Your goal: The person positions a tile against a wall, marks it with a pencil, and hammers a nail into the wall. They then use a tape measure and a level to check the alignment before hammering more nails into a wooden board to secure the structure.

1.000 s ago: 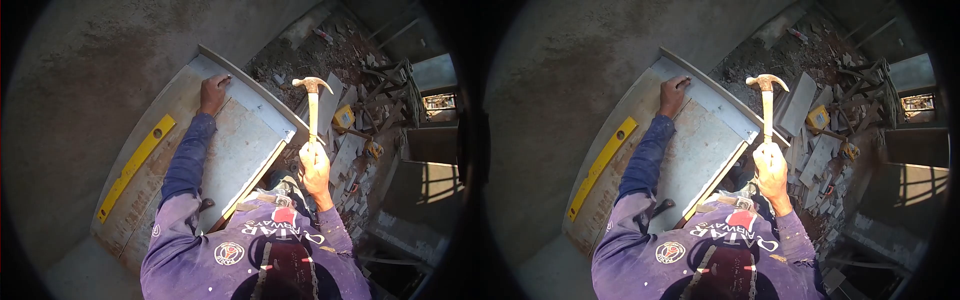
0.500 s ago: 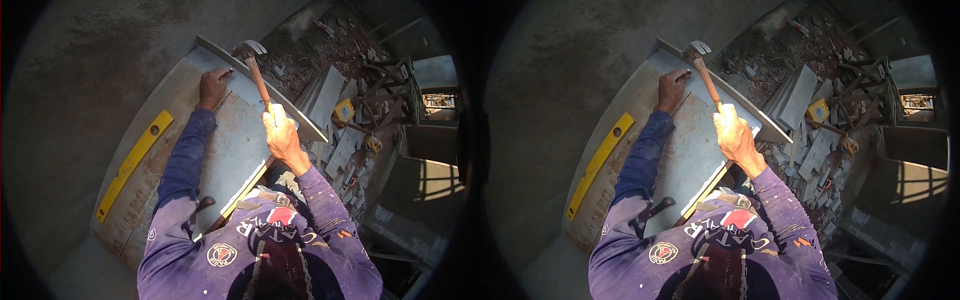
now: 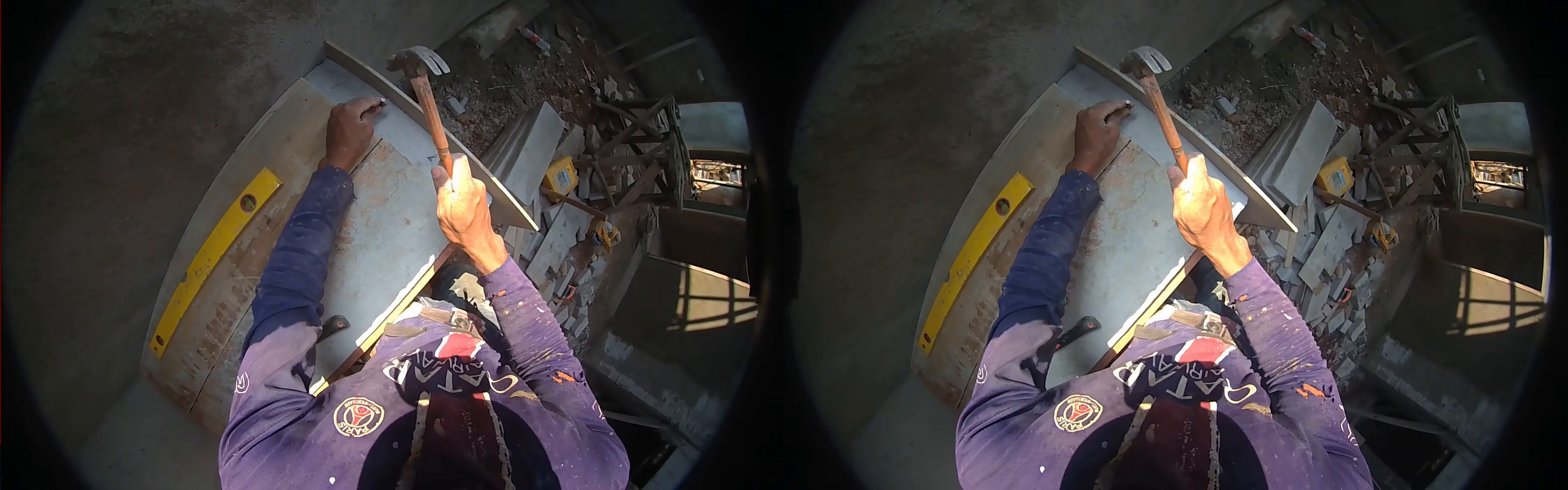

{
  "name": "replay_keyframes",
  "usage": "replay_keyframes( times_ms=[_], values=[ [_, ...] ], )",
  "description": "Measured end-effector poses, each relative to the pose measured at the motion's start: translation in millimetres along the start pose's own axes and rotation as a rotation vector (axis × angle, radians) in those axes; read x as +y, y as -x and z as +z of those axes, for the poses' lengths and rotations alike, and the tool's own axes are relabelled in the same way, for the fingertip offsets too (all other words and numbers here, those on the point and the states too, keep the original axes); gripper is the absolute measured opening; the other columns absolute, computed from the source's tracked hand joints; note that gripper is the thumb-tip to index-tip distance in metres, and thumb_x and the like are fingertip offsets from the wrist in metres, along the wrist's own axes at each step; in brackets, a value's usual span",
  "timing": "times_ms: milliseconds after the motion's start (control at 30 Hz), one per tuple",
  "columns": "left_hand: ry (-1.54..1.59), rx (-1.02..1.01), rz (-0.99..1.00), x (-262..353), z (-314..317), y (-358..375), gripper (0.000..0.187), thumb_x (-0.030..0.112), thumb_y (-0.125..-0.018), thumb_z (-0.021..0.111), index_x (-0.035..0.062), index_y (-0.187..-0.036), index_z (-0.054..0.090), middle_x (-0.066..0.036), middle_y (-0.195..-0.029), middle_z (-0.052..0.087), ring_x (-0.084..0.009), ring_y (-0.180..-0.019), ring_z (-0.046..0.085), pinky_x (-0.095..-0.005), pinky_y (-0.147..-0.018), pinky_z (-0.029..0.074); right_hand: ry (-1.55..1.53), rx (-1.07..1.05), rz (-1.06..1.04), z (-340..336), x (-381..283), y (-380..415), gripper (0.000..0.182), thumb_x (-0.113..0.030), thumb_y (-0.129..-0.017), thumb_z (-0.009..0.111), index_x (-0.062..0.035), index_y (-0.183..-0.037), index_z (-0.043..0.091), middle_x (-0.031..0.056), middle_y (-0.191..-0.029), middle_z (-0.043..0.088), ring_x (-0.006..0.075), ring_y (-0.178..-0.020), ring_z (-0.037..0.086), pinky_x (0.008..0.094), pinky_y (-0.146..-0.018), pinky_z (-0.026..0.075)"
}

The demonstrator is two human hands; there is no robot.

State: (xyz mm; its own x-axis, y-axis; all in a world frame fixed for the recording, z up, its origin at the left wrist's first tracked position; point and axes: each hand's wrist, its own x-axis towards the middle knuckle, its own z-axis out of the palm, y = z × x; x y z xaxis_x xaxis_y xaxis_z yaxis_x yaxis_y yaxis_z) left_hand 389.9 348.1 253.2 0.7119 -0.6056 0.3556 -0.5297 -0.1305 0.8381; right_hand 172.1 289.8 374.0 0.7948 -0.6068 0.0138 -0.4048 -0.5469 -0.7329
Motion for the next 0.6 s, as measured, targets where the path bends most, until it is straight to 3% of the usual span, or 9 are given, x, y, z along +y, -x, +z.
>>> replay_keyframes(
  times_ms=[33, 67, 100, 167, 267, 400, 467, 567, 600],
  values=[
    [-0.012, 0.003, 0.000, -1, 0, 0, 0.015, 0.003, -0.086, 0.065, -0.0043, -0.097, 0.073, -0.020, -0.096, 0.073, -0.0332, -0.090, 0.071, -0.0356, -0.081, 0.054, 0.036, -0.030, 0.030, 8, 11, 1, 0.021, -0.017, -0.099, 0.056, 0.0010, -0.106, 0.047, 0.0243, -0.061, 0.054, 0.0483, -0.063, 0.058, 0.0531, -0.050, 0.040],
    [-0.013, 0.005, 0.003, 1, -1, 0, 0.015, 0.003, -0.086, 0.065, -0.0043, -0.097, 0.073, -0.020, -0.096, 0.073, -0.0332, -0.090, 0.071, -0.0356, -0.081, 0.054, 0.504, 0.011, -0.390, 15, 47, 12, 0.022, -0.018, -0.099, 0.056, 0.0013, -0.106, 0.047, 0.0255, -0.060, 0.054, 0.0493, -0.063, 0.059, 0.0543, -0.050, 0.040],
    [-0.043, -0.015, -0.023, 4, -3, 1, 0.015, 0.003, -0.086, 0.065, -0.0043, -0.097, 0.073, -0.019, -0.096, 0.073, -0.0326, -0.090, 0.072, -0.0353, -0.081, 0.054, 0.504, 0.015, -0.393, 14, 44, 9, 0.022, -0.018, -0.099, 0.056, 0.0013, -0.106, 0.047, 0.0255, -0.060, 0.054, 0.0493, -0.063, 0.059, 0.0543, -0.050, 0.040],
    [-0.072, -0.032, -0.050, 6, -4, -2, 0.015, 0.003, -0.086, 0.065, -0.0044, -0.096, 0.073, -0.019, -0.096, 0.073, -0.0319, -0.089, 0.072, -0.0350, -0.081, 0.054, 0.221, -0.063, -0.140, 9, 31, 1, 0.023, -0.018, -0.099, 0.056, 0.0029, -0.104, 0.047, 0.0270, -0.058, 0.053, 0.0499, -0.064, 0.059, 0.0537, -0.049, 0.039],
    [-0.030, -0.008, -0.001, 4, -2, 0, 0.014, 0.002, -0.086, 0.066, -0.0043, -0.096, 0.073, -0.019, -0.095, 0.073, -0.0316, -0.088, 0.072, -0.0349, -0.080, 0.054, 0.068, -0.008, -0.021, 0, 3, 2, 0.024, -0.018, -0.099, 0.055, 0.0043, -0.102, 0.047, 0.0278, -0.057, 0.053, 0.0501, -0.061, 0.058, 0.0535, -0.047, 0.039],
    [0.012, -0.007, -0.037, 2, -3, 1, 0.013, 0.003, -0.085, 0.067, -0.0035, -0.095, 0.072, -0.019, -0.094, 0.073, -0.0332, -0.086, 0.071, -0.0359, -0.078, 0.054, -0.048, 0.027, -0.026, 5, 5, 2, 0.025, -0.018, -0.099, 0.055, 0.0055, -0.101, 0.046, 0.0286, -0.056, 0.053, 0.0501, -0.057, 0.057, 0.0539, -0.047, 0.040],
    [0.011, -0.007, -0.023, 3, -3, 1, 0.013, 0.003, -0.085, 0.067, -0.0032, -0.095, 0.072, -0.019, -0.093, 0.072, -0.0338, -0.085, 0.070, -0.0363, -0.078, 0.054, 0.222, -0.115, -0.068, 11, 25, -1, 0.027, -0.019, -0.099, 0.055, 0.0057, -0.103, 0.046, 0.0286, -0.056, 0.053, 0.0509, -0.056, 0.057, 0.0548, -0.049, 0.041],
    [-0.045, -0.032, -0.052, 5, -5, -3, 0.013, 0.003, -0.085, 0.067, -0.0032, -0.095, 0.071, -0.018, -0.092, 0.072, -0.0335, -0.084, 0.070, -0.0368, -0.077, 0.053, 0.219, -0.108, -0.101, 11, 29, 0, 0.028, -0.019, -0.098, 0.056, 0.0062, -0.105, 0.045, 0.0284, -0.056, 0.054, 0.0506, -0.057, 0.057, 0.0544, -0.049, 0.042],
    [-0.017, -0.020, -0.036, 7, -5, -2, 0.012, 0.003, -0.085, 0.067, -0.0034, -0.095, 0.071, -0.019, -0.093, 0.071, -0.0335, -0.085, 0.070, -0.0371, -0.077, 0.053, 0.286, -0.080, -0.198, 11, 29, 1, 0.028, -0.019, -0.098, 0.057, 0.0050, -0.107, 0.045, 0.0284, -0.057, 0.054, 0.0510, -0.058, 0.057, 0.0543, -0.050, 0.041]
  ],
)
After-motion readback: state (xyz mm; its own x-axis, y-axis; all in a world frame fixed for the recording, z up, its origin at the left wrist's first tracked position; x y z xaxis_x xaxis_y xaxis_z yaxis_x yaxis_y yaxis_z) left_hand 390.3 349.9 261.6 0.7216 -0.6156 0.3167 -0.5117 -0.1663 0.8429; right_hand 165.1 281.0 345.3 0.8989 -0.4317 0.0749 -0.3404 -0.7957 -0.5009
